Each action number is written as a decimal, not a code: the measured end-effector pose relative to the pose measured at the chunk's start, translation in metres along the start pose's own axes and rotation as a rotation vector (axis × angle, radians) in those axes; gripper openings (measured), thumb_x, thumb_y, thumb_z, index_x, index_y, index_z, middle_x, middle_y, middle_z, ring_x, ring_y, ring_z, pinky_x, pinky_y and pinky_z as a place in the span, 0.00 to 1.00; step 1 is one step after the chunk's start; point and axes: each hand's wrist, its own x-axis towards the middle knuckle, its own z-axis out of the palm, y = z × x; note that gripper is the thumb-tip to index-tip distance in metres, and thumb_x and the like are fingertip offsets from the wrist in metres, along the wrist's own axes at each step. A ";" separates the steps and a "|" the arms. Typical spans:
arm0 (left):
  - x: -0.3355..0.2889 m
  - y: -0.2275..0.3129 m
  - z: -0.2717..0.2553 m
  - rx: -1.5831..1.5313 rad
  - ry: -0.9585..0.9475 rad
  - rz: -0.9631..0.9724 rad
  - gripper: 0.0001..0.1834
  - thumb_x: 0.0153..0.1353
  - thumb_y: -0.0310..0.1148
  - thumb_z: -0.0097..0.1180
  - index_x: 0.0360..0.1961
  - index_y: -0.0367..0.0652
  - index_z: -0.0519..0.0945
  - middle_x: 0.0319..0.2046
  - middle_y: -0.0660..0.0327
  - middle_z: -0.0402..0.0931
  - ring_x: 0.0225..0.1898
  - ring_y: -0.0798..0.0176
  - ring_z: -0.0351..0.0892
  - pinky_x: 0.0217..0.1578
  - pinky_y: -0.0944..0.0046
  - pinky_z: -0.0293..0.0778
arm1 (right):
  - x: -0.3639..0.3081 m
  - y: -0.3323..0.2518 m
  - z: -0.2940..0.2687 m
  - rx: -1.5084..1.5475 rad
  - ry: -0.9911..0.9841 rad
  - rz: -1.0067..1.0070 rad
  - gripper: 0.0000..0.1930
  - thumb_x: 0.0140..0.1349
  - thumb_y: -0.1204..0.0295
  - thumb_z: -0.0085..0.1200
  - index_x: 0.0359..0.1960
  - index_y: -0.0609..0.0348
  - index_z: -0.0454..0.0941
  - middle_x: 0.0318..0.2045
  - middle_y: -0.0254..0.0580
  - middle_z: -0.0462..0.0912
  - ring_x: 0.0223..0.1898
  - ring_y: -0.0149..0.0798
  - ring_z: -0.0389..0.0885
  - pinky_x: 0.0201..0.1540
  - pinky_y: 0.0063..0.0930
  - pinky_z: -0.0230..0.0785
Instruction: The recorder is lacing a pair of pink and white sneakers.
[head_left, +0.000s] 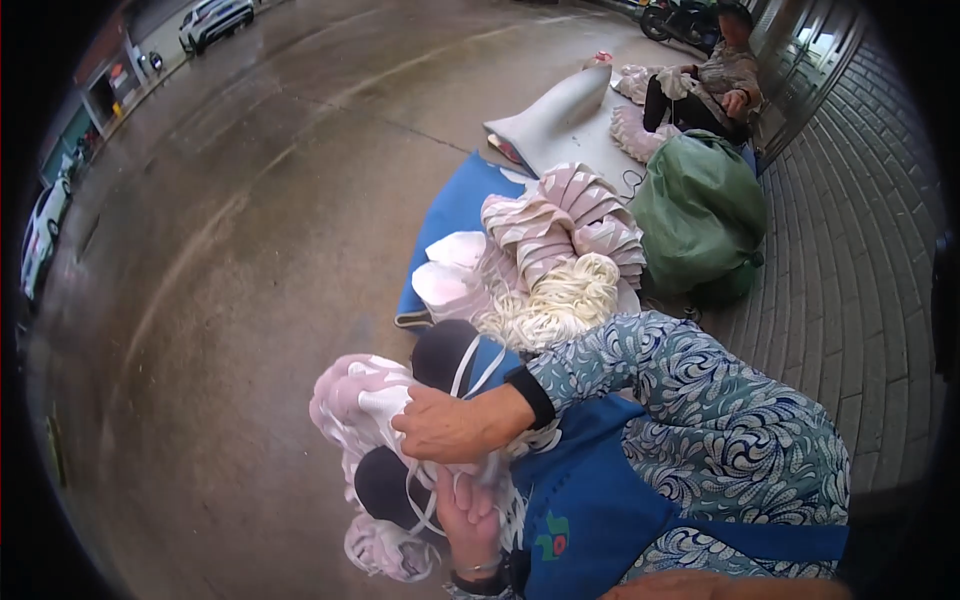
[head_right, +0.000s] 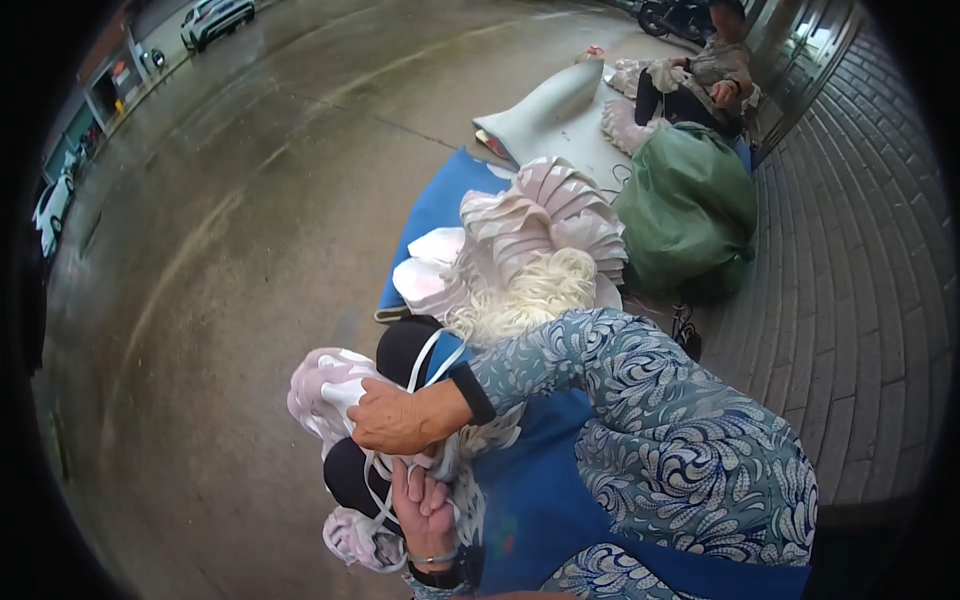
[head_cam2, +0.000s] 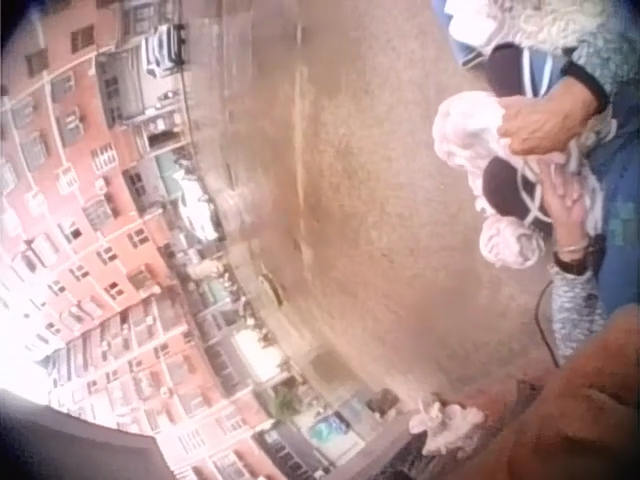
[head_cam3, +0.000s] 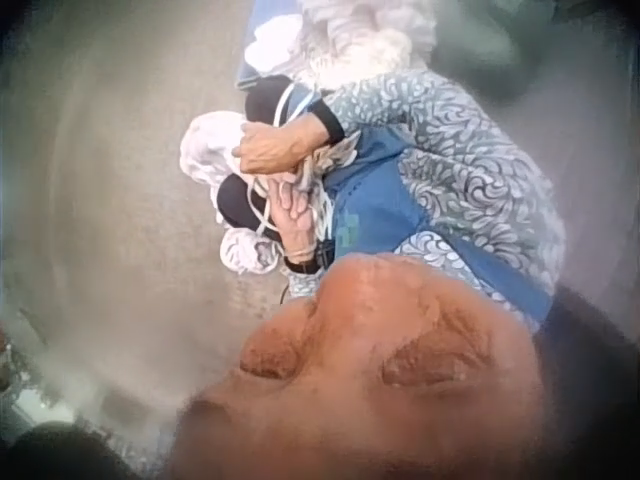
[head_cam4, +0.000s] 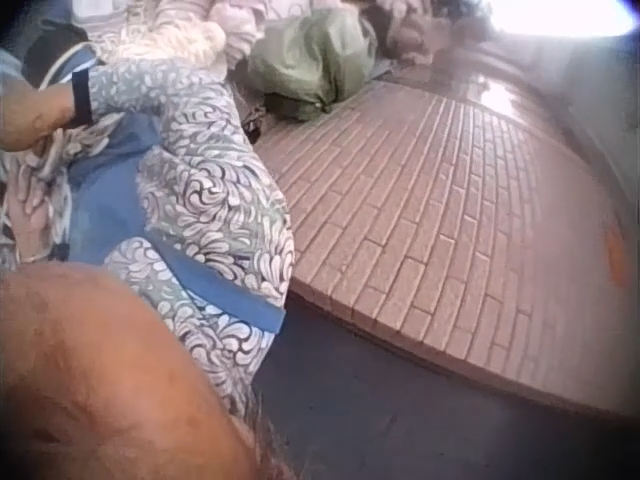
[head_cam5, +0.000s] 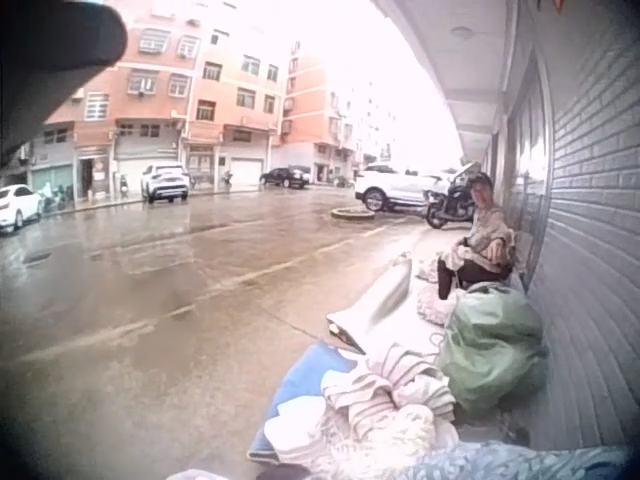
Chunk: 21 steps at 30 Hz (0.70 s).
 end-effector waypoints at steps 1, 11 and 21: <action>0.001 -0.001 0.002 -0.019 0.003 0.001 0.20 0.72 0.43 0.36 0.23 0.47 0.66 0.08 0.72 0.55 0.04 0.75 0.49 0.06 0.74 0.51 | 0.000 0.003 -0.002 -0.003 -0.009 0.009 0.05 0.44 0.67 0.53 0.20 0.50 0.79 0.26 0.35 0.74 0.32 0.36 0.75 0.37 0.33 0.59; 0.018 0.009 -0.020 0.027 -0.128 -0.031 0.14 0.70 0.42 0.39 0.42 0.41 0.67 0.10 0.71 0.59 0.04 0.77 0.51 0.05 0.77 0.54 | 0.013 0.003 0.021 -0.062 0.141 -0.044 0.07 0.43 0.66 0.54 0.16 0.52 0.81 0.23 0.37 0.76 0.30 0.39 0.77 0.31 0.32 0.62; 0.000 0.008 0.010 0.097 0.039 -0.026 0.19 0.71 0.46 0.36 0.37 0.42 0.71 0.11 0.70 0.57 0.07 0.75 0.52 0.05 0.76 0.52 | 0.014 0.018 0.041 -0.043 0.425 -0.213 0.09 0.51 0.67 0.51 0.27 0.60 0.74 0.22 0.42 0.76 0.25 0.43 0.77 0.29 0.35 0.66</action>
